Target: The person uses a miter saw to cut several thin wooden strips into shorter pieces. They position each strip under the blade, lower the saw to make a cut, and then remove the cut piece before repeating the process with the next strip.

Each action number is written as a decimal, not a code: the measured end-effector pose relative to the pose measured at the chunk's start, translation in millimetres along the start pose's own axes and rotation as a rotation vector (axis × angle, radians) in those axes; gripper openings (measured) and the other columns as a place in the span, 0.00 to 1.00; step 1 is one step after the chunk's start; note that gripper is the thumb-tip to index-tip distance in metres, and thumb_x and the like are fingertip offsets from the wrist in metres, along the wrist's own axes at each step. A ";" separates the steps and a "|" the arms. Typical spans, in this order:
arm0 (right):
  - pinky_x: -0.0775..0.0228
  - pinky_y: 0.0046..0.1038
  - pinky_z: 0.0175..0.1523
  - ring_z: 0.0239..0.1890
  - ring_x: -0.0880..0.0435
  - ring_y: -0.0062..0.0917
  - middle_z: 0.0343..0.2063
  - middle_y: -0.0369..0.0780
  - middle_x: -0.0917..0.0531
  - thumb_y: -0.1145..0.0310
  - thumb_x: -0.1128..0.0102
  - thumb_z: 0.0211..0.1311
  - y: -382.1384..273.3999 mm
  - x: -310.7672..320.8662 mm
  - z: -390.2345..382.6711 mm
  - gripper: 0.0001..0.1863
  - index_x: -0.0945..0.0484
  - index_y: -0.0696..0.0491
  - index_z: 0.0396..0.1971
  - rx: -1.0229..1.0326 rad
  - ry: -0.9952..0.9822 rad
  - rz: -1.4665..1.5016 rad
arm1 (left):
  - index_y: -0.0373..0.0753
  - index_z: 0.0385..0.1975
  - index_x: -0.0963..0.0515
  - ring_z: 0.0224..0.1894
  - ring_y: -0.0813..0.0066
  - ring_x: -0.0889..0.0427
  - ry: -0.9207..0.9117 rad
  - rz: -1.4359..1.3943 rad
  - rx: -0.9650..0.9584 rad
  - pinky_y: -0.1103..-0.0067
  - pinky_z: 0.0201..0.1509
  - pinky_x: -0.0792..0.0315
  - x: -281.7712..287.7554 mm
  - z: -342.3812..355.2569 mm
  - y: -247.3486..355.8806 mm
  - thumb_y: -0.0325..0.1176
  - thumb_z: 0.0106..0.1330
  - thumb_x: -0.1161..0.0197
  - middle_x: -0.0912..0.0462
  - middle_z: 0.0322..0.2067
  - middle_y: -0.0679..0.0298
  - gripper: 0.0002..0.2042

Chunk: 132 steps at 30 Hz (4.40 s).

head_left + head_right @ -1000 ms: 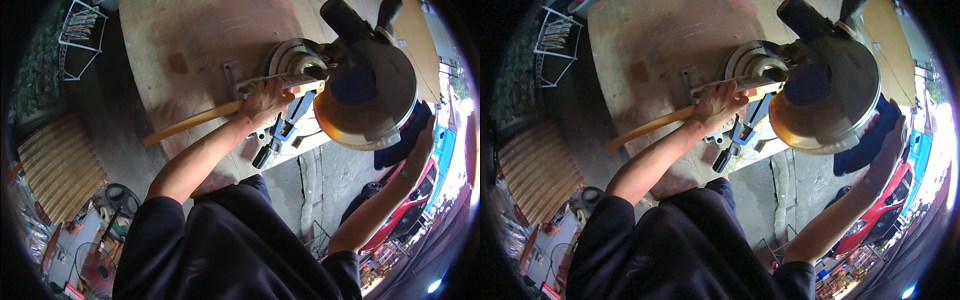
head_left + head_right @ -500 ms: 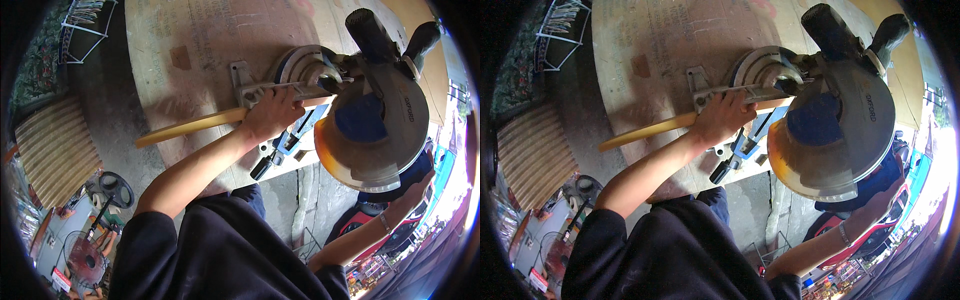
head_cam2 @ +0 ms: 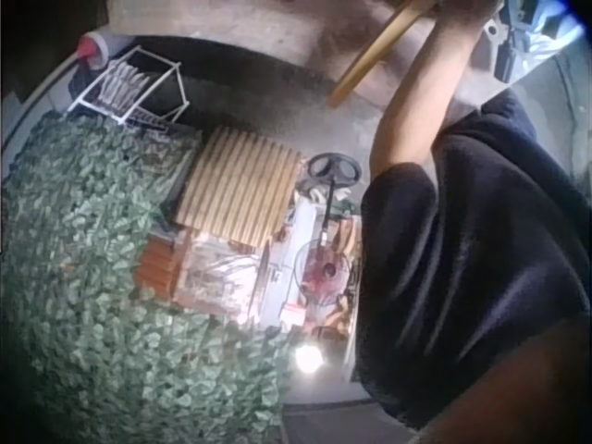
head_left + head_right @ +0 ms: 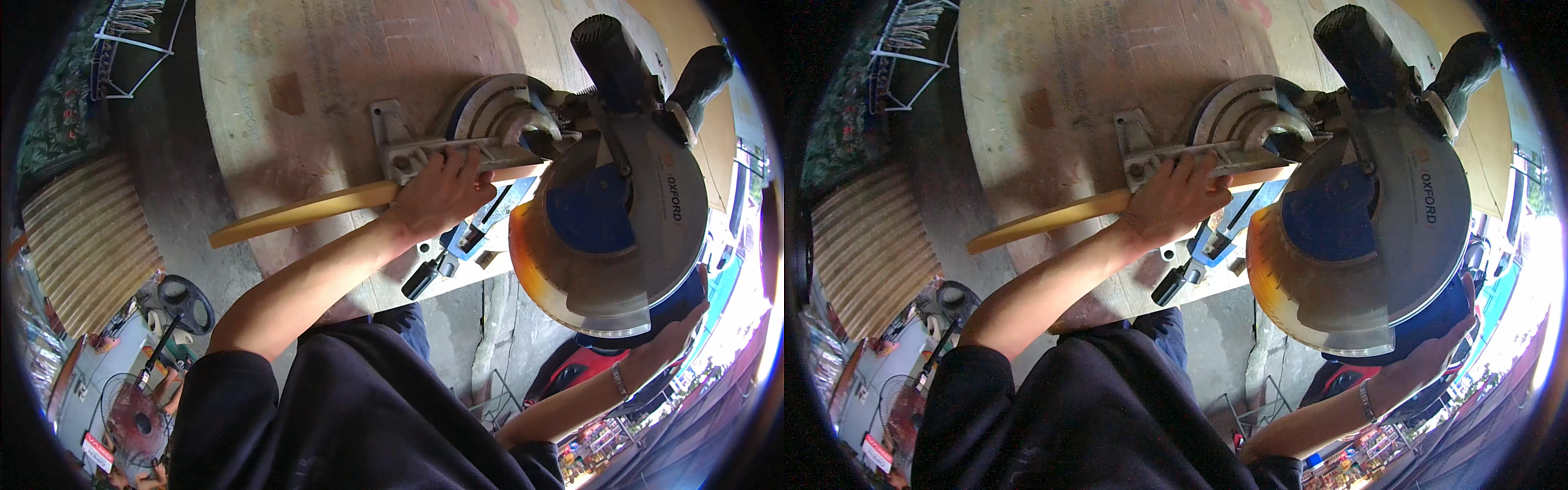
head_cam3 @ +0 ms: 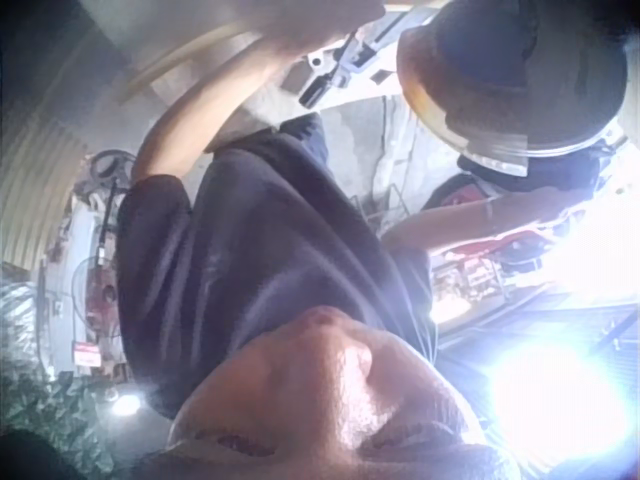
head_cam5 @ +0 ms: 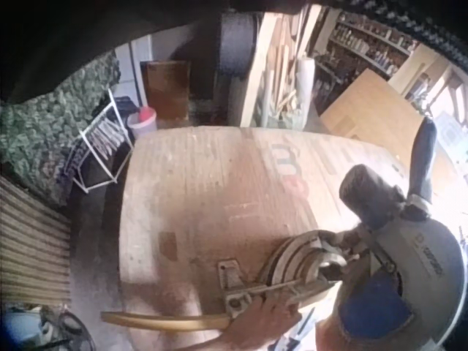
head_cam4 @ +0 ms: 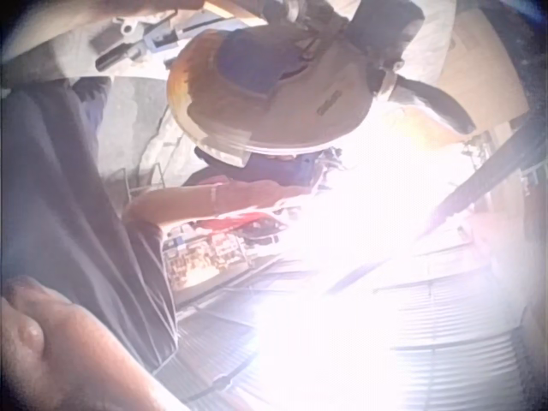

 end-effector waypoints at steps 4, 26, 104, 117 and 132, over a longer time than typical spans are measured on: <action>0.43 0.44 0.74 0.67 0.30 0.38 0.64 0.43 0.25 0.42 0.63 0.78 -6.5 -7.2 -4.1 0.32 0.25 0.51 0.64 0.002 0.026 -0.006 | 0.46 0.47 0.24 0.46 0.58 0.20 0.024 0.024 0.001 0.68 0.40 0.27 -0.5 -1.1 -0.2 0.38 0.71 0.44 0.23 0.55 0.49 0.09; 0.44 0.37 0.74 0.66 0.28 0.34 0.64 0.41 0.25 0.47 0.63 0.80 7.8 0.0 -30.7 0.30 0.26 0.54 0.64 0.022 0.073 -0.025 | 0.47 0.49 0.24 0.45 0.60 0.20 0.039 0.026 0.010 0.71 0.37 0.29 0.0 -2.3 0.4 0.35 0.68 0.40 0.23 0.54 0.48 0.12; 0.39 0.47 0.72 0.65 0.28 0.44 0.62 0.55 0.29 0.44 0.73 0.81 25.5 2.5 -91.8 0.35 0.32 0.60 0.64 0.135 0.311 -0.340 | 0.52 0.46 0.25 0.45 0.66 0.22 0.091 0.071 0.017 0.72 0.41 0.32 6.0 -6.6 3.9 0.39 0.70 0.45 0.22 0.46 0.57 0.08; 0.41 0.46 0.72 0.65 0.29 0.43 0.64 0.52 0.29 0.41 0.70 0.80 36.8 -1.6 -98.8 0.37 0.30 0.58 0.65 0.035 0.316 -0.144 | 0.53 0.53 0.26 0.47 0.64 0.21 0.035 0.053 0.022 0.71 0.44 0.29 5.7 -5.5 4.3 0.37 0.71 0.45 0.22 0.49 0.55 0.12; 0.39 0.44 0.72 0.61 0.26 0.40 0.59 0.50 0.25 0.46 0.80 0.82 36.7 -14.0 -117.6 0.36 0.25 0.55 0.61 0.281 0.216 -0.296 | 0.54 0.55 0.25 0.54 0.58 0.22 -0.051 0.027 0.028 0.70 0.50 0.28 1.5 -3.8 4.9 0.36 0.70 0.45 0.24 0.56 0.49 0.15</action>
Point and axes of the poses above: each hand's wrist, its own z-axis towards the middle knuckle, its own x-axis out of the back of the hand, y = z × x, the point moved 7 cm from there along z, towards the middle knuckle
